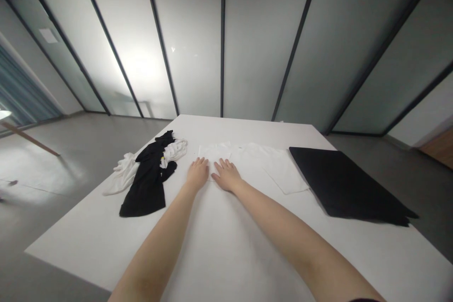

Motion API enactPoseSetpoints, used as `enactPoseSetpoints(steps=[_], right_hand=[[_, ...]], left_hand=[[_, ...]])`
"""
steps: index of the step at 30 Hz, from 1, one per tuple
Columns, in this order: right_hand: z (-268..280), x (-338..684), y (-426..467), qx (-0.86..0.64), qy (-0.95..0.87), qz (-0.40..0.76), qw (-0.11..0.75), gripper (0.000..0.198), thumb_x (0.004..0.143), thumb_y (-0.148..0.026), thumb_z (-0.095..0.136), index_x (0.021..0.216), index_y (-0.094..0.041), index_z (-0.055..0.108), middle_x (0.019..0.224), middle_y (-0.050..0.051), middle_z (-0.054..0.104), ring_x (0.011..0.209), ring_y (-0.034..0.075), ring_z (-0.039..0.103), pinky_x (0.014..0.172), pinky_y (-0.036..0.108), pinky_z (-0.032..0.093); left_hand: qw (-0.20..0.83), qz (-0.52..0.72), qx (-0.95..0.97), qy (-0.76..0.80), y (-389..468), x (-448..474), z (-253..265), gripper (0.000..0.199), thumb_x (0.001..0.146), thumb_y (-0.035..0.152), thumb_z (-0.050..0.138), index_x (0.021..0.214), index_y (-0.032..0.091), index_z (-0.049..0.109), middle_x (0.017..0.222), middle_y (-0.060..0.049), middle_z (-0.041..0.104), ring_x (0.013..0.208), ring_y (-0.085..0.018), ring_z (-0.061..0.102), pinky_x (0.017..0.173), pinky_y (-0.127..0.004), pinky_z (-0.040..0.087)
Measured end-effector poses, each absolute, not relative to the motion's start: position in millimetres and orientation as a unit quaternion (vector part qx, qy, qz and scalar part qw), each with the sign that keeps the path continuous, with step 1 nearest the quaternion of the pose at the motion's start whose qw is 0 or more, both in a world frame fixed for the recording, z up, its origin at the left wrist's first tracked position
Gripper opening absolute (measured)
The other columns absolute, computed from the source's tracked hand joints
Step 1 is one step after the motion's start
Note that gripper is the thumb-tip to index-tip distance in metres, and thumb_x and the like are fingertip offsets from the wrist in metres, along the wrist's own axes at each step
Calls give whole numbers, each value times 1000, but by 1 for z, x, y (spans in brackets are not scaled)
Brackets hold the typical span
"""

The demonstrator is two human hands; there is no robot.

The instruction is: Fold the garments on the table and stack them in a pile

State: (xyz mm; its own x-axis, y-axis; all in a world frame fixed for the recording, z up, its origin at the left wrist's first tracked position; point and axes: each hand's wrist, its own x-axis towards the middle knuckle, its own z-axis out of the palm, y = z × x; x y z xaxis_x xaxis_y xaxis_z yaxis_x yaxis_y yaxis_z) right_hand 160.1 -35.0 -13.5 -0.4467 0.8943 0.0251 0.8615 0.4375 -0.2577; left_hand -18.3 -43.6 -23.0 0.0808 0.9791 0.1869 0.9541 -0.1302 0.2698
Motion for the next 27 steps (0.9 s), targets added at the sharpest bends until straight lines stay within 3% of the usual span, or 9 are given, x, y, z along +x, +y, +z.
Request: enactPoseSetpoints(steps=[5, 8, 11, 14, 19, 22, 27], right_hand=[[-23, 186, -30, -551, -815, 149, 103, 71, 103, -58, 50, 163, -22, 42, 176, 14, 24, 161, 38, 21, 127, 55, 15], [-24, 212, -25, -557, -789, 193, 173, 57, 101, -46, 58, 152, -21, 56, 171, 15, 37, 159, 36, 27, 128, 54, 15], [-21, 246, -22, -554, -776, 205, 222, 39, 103, -37, 53, 134, -21, 69, 154, 14, 59, 148, 29, 47, 126, 46, 26], [-17, 293, -24, -566, -746, 202, 288, 34, 103, -34, 48, 123, -21, 72, 138, 13, 69, 136, 26, 57, 122, 43, 34], [-28, 375, -39, -614, -675, 166, 374, 25, 95, -31, 61, 116, -22, 71, 140, 18, 65, 145, 34, 47, 128, 59, 20], [-43, 401, -55, -646, -679, 101, 335, 26, 92, -32, 65, 116, -23, 70, 143, 17, 64, 149, 37, 44, 126, 63, 23], [-47, 398, -78, -691, -712, -1, 127, 46, 103, -37, 51, 144, -18, 59, 161, 21, 48, 156, 45, 31, 123, 63, 25]], left_hand=[[37, 123, 758, 639, -55, -13, -28, 52, 106, 34, 43, 156, 20, 47, 167, -18, 42, 157, -36, 32, 123, -55, 28], [29, 123, 755, 644, -58, -10, -23, 50, 105, 34, 43, 152, 20, 50, 166, -19, 43, 155, -37, 34, 122, -55, 29], [31, 151, 726, 670, -58, -8, -15, 44, 105, 37, 46, 144, 23, 57, 161, -19, 49, 150, -38, 42, 119, -55, 33], [38, 231, 650, 723, -56, -10, -10, 42, 106, 42, 45, 139, 21, 58, 147, -23, 57, 136, -39, 56, 112, -51, 40], [129, 315, 549, 763, -48, -25, -12, 29, 94, 36, 65, 116, 20, 62, 119, -23, 68, 121, -42, 66, 104, -49, 46], [164, 290, 538, 774, -39, -34, -11, 31, 88, 32, 71, 115, 21, 60, 114, -21, 73, 117, -41, 69, 101, -48, 48], [197, 198, 576, 768, -26, -42, 2, 50, 92, 28, 65, 140, 19, 53, 120, -18, 75, 110, -31, 73, 93, -37, 51]])
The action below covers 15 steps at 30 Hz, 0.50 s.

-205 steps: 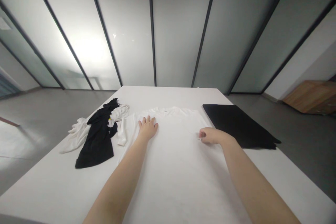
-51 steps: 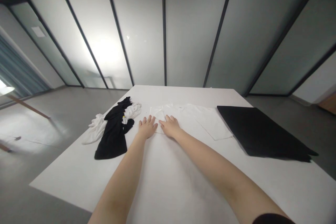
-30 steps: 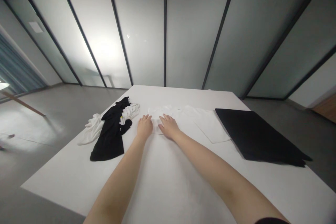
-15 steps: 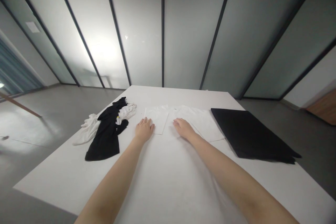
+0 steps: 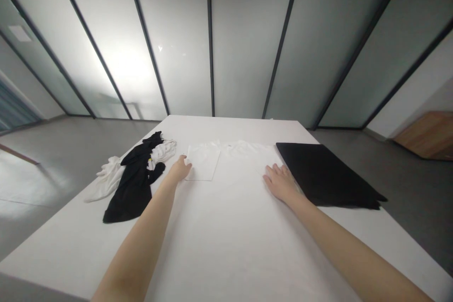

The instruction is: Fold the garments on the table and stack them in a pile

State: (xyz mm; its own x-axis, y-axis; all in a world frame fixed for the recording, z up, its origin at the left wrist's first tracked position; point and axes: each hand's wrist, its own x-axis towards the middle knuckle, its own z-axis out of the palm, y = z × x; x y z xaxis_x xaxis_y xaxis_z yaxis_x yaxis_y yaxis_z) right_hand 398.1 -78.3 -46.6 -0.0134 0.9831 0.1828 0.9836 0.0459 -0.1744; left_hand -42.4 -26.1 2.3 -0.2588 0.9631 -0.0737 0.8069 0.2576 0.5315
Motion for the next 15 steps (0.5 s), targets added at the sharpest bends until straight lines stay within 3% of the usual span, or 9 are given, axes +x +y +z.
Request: enactPoseSetpoints(steps=[4, 9, 11, 15], right_hand=[[-37, 383, -81, -690, -720, -31, 60, 53, 106, -40, 45, 153, -18, 53, 166, 21, 42, 158, 47, 25, 124, 63, 21], [-39, 375, -78, -687, -724, 12, 66, 64, 106, -52, 44, 161, -19, 44, 169, 22, 36, 157, 46, 28, 124, 63, 21], [-42, 374, -76, -693, -717, 29, 74, 65, 106, -53, 43, 163, -20, 42, 171, 22, 33, 157, 46, 29, 124, 64, 20], [-42, 368, -70, -700, -708, 50, 81, 66, 106, -53, 45, 164, -21, 41, 172, 21, 31, 158, 45, 27, 125, 64, 17]], left_hand=[[212, 171, 597, 755, -24, -43, 8, 45, 96, 28, 60, 141, 20, 58, 108, -11, 78, 80, -22, 73, 74, -30, 52], [220, 145, 617, 741, -21, -43, 7, 50, 92, 19, 59, 142, 23, 62, 82, -3, 76, 57, -17, 66, 59, -26, 49], [207, 138, 626, 739, -17, -44, 3, 53, 90, 14, 57, 142, 20, 64, 84, -5, 77, 63, -19, 70, 63, -27, 52], [146, 133, 651, 733, -3, -46, -6, 49, 88, 13, 57, 135, 15, 69, 113, -14, 79, 101, -23, 75, 90, -30, 55]])
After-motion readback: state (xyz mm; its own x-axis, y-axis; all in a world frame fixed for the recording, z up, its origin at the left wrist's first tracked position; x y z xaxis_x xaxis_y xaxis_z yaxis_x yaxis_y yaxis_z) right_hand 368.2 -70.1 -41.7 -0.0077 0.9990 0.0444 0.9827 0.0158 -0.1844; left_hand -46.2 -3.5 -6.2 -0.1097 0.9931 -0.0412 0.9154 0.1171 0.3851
